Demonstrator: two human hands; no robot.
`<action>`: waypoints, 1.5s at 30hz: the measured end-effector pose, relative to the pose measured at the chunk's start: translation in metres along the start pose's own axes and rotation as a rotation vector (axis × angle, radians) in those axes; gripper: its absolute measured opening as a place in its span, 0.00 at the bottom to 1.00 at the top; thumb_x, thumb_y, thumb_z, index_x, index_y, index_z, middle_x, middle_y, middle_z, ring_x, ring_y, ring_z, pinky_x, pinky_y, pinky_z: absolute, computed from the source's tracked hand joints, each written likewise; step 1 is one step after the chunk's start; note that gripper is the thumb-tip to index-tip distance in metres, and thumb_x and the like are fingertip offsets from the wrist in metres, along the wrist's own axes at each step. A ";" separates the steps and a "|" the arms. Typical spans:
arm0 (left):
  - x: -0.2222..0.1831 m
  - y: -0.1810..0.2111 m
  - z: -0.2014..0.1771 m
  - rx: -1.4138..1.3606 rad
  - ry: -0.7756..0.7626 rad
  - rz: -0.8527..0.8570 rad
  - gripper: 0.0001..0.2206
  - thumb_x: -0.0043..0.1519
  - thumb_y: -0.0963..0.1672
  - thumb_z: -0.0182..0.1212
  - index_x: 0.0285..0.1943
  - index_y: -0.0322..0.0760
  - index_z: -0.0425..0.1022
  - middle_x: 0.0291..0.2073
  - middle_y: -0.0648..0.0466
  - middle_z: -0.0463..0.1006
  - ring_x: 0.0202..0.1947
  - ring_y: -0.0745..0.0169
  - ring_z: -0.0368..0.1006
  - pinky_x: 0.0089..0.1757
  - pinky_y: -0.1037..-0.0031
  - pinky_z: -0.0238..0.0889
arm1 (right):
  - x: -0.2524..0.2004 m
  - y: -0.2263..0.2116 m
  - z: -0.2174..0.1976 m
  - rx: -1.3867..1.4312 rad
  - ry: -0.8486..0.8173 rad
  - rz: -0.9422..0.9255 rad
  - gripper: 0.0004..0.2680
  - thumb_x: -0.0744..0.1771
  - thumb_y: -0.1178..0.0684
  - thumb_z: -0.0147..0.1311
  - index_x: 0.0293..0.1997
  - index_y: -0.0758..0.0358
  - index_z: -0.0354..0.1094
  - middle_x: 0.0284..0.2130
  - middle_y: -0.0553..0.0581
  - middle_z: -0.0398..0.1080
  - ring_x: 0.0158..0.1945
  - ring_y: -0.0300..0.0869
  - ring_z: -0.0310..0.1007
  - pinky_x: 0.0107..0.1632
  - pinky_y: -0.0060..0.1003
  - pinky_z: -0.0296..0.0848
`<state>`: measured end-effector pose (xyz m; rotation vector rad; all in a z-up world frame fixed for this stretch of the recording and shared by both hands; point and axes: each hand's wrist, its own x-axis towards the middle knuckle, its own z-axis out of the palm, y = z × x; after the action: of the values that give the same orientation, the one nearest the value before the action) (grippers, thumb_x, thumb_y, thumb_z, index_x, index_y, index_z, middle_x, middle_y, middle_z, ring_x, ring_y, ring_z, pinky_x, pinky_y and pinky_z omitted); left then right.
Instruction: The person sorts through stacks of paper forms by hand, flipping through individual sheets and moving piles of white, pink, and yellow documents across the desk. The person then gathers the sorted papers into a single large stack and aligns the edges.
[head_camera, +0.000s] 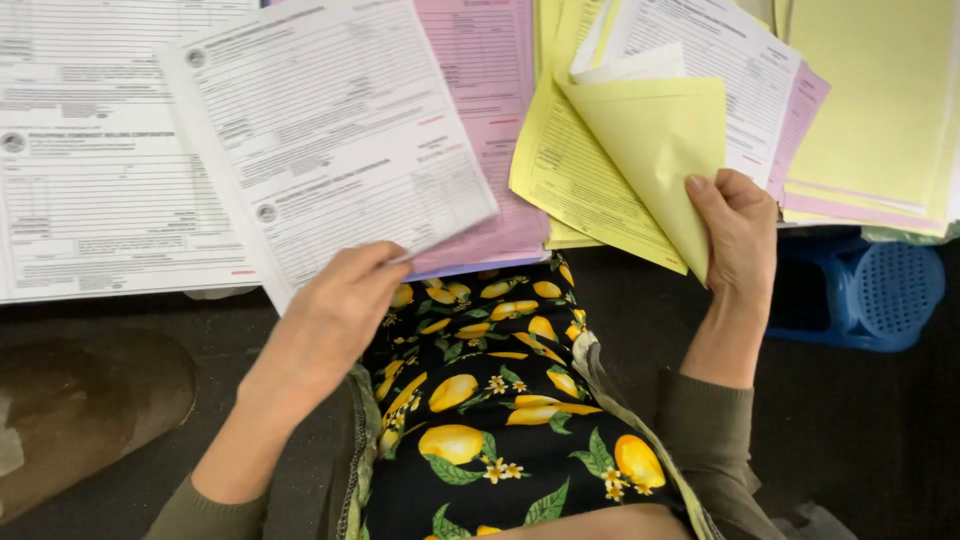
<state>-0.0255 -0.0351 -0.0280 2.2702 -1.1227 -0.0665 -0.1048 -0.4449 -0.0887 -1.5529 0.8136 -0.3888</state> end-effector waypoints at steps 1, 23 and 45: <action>0.002 -0.001 -0.004 -0.090 -0.023 -0.140 0.09 0.61 0.39 0.62 0.49 0.27 0.78 0.50 0.47 0.77 0.46 0.50 0.77 0.46 0.66 0.74 | 0.002 0.004 -0.003 0.053 -0.052 -0.019 0.04 0.68 0.60 0.61 0.40 0.71 0.73 0.31 0.60 0.77 0.29 0.37 0.74 0.34 0.29 0.75; 0.010 -0.022 -0.031 -0.343 0.597 -0.497 0.16 0.66 0.40 0.63 0.60 0.29 0.66 0.48 0.50 0.77 0.46 0.65 0.77 0.41 0.78 0.70 | 0.002 0.001 -0.010 0.257 -0.236 -0.032 0.07 0.67 0.64 0.59 0.49 0.74 0.72 0.41 0.65 0.77 0.40 0.41 0.78 0.48 0.31 0.80; 0.146 0.063 0.117 0.118 -0.005 0.514 0.08 0.50 0.35 0.56 0.36 0.22 0.75 0.43 0.42 0.71 0.41 0.50 0.71 0.41 0.65 0.69 | -0.035 -0.122 0.002 -1.175 -0.481 -1.069 0.11 0.66 0.63 0.50 0.51 0.63 0.75 0.52 0.54 0.76 0.42 0.50 0.78 0.44 0.42 0.77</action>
<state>-0.0115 -0.2290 -0.0594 2.0086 -1.7135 0.2028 -0.0951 -0.4232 0.0359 -2.9813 -0.3841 -0.2436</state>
